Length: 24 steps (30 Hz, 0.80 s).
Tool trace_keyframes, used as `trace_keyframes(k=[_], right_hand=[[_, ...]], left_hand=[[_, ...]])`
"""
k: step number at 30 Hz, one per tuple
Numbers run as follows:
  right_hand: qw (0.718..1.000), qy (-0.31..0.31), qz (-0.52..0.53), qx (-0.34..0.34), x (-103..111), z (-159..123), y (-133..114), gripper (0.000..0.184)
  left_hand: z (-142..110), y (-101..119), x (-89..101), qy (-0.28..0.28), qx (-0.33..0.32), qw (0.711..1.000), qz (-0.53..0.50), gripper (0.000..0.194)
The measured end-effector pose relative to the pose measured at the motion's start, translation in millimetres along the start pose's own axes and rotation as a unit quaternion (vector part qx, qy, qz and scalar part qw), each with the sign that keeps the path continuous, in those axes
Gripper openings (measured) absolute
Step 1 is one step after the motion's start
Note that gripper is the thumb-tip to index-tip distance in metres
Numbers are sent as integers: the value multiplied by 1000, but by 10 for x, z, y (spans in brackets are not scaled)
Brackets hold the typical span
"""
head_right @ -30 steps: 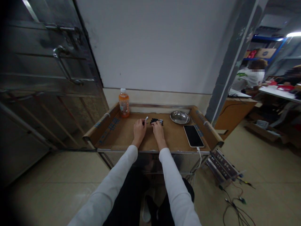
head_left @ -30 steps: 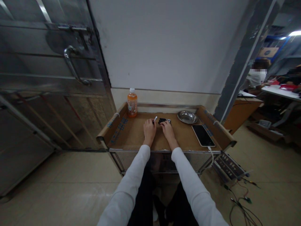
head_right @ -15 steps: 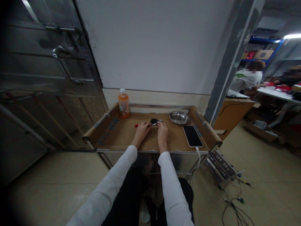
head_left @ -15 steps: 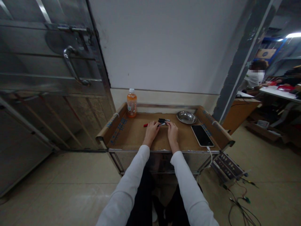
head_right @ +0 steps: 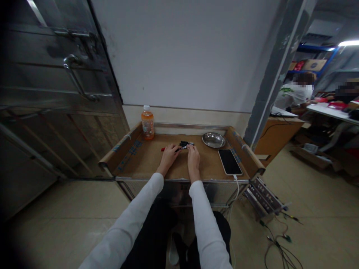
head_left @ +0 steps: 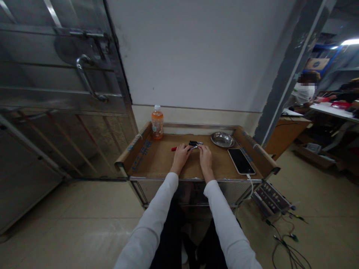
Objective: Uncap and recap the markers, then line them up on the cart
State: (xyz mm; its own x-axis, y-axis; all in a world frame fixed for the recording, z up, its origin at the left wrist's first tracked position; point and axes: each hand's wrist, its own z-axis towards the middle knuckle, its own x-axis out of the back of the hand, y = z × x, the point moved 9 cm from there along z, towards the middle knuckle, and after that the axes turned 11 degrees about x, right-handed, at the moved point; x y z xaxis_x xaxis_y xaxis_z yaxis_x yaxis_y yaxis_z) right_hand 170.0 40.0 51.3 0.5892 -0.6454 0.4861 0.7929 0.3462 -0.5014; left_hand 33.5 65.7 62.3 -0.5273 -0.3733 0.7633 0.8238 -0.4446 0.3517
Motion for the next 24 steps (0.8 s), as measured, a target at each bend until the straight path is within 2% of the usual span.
trace_keyframes(k=[4, 6, 8, 10, 13, 15, 19, 24], right_hand=[[997, -49, 22, 47, -48, 19, -184, 40], [990, -96, 47, 91, -113, 12, -328, 49], [985, -120, 50, 116, -147, 2, -414, 60], [985, -112, 46, 124, -149, 6, -431, 67], [991, -87, 33, 100, -157, 17, -337, 68], [995, -70, 14, 66, -163, 15, -222, 63], [998, -47, -24, 34, -167, -11, -71, 55], [995, -57, -78, 21, -195, -43, 17, 45]], left_hand=[[8, -5, 10, -1, -3, 999, -34, 17], [19, -31, 25, 4, 11, 999, -53, 16], [27, -84, 70, 26, 41, 997, -66, 16], [19, -180, 134, 60, 97, 992, -56, 18], [-33, -356, 204, 94, 200, 975, -1, 23], [-64, -406, 202, 92, 229, 968, 41, 23], [-78, -384, 111, 68, 218, 968, 100, 21], [-57, -333, 29, 45, 207, 969, 130, 22]])
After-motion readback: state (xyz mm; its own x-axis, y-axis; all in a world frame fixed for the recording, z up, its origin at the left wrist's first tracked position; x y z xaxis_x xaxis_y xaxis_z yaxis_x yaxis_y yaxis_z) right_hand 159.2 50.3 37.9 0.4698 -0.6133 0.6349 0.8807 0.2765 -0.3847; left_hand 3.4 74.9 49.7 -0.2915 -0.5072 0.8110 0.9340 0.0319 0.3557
